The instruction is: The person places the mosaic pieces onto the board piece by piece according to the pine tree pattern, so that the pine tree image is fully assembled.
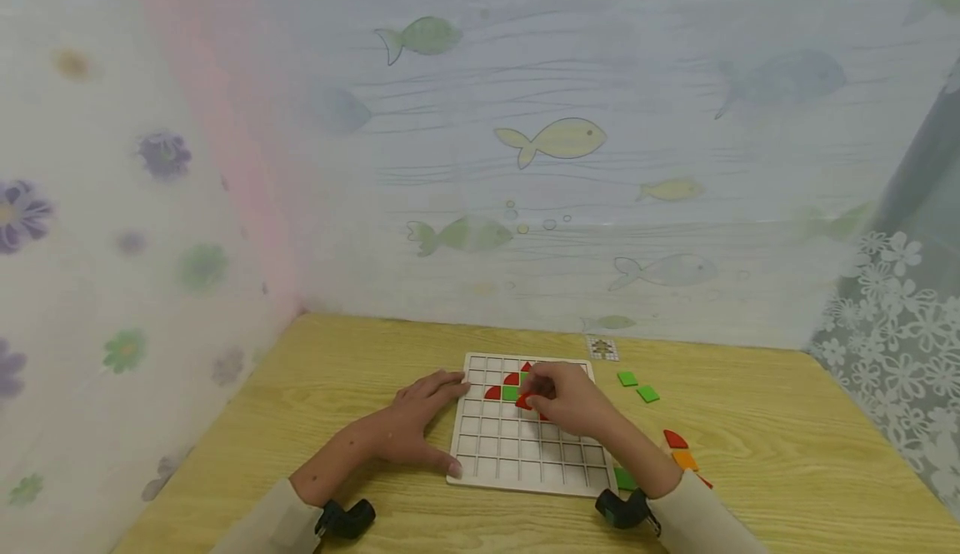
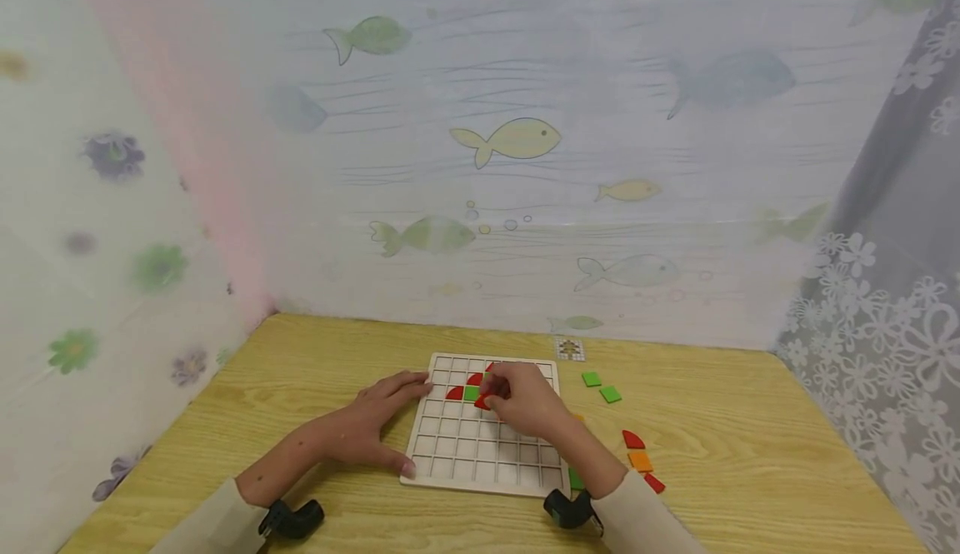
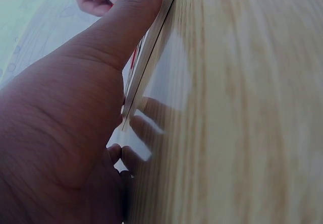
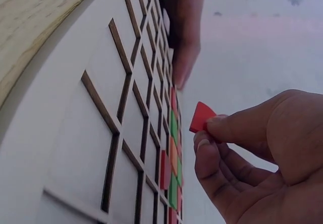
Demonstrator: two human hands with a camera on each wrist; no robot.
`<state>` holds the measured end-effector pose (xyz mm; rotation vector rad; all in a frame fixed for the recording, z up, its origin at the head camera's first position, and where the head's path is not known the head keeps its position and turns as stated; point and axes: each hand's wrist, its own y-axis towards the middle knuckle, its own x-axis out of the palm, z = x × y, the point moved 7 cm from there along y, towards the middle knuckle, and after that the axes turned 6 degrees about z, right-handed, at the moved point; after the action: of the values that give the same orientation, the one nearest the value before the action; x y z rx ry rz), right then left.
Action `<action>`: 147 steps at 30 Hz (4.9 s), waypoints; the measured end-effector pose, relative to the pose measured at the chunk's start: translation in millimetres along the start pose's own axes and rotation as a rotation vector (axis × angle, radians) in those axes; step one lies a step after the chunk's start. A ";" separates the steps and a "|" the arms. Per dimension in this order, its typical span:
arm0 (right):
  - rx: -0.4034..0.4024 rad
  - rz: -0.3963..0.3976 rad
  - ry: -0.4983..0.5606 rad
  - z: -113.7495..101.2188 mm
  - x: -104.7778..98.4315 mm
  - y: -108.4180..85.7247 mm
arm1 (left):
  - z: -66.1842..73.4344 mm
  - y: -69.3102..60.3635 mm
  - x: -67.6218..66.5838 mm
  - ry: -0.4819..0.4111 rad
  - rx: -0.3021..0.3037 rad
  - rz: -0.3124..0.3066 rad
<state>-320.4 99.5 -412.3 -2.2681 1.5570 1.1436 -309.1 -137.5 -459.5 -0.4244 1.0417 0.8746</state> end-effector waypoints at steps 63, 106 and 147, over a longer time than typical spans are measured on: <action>-0.079 0.069 -0.158 1.8 19.8 2.9 | 4.9 1.2 -2.4 0.000 0.031 0.003; 0.127 0.249 -0.204 62.1 -96.7 -105.8 | 3.9 0.6 -1.2 0.014 0.013 0.002; -0.047 0.142 -0.206 57.8 -82.1 -101.0 | 4.2 -0.1 -2.9 0.010 -0.003 -0.002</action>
<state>-276.4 234.3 -425.6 -2.0183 1.6452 1.4140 -307.3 -135.9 -455.0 -0.4328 1.0492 0.8735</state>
